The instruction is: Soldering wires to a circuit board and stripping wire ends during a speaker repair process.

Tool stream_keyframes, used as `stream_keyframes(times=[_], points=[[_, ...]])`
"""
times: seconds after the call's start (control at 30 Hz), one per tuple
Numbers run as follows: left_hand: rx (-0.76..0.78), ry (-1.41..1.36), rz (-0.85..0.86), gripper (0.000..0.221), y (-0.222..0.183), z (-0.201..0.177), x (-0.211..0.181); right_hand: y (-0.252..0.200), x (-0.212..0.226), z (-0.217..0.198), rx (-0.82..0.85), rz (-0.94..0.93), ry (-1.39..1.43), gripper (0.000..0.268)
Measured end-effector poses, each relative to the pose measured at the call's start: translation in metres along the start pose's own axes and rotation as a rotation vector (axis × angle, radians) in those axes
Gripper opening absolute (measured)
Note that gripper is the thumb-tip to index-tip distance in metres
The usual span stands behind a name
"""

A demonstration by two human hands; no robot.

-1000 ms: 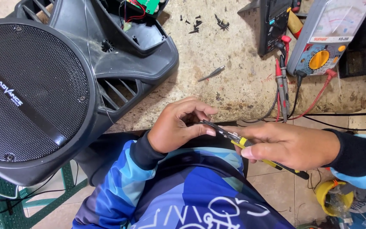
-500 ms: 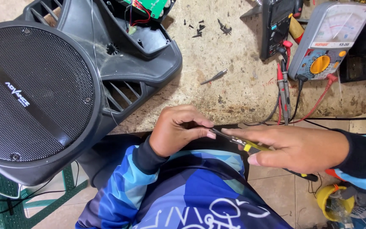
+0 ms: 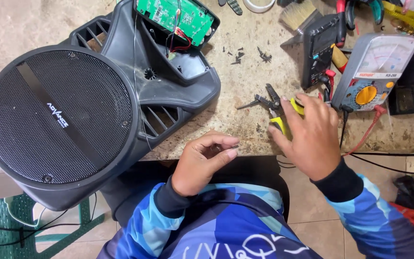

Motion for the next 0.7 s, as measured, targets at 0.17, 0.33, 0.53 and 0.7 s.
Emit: stream_keyframes(times=[0.17, 0.33, 0.53, 0.7], points=[[0.019, 0.037, 0.033, 0.032, -0.004, 0.001, -0.001, -0.019, 0.037, -0.03, 0.191, -0.104, 1.331, 0.015], [0.026, 0.134, 0.149, 0.03, 0.0, 0.013, -0.018, -0.025, 0.053, 0.0, 0.315, 0.064, 1.769, 0.017], [-0.027, 0.173, 0.233, 0.032, 0.0, 0.017, -0.027, -0.014, 0.068, -0.014, 0.106, -0.161, 1.88, 0.007], [-0.099, 0.098, 0.309, 0.031, -0.001, 0.018, -0.02, -0.013, 0.073, 0.001, 0.009, -0.237, 1.927, 0.006]])
Point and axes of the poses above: each hand's wrist, its own y-axis towards the middle knuckle, its own z-axis out of the palm, x = y × z, the point moved 3 cm from there along y, towards the middle knuckle, and after that the axes turned 14 degrees about x, right-handed, at the moved point
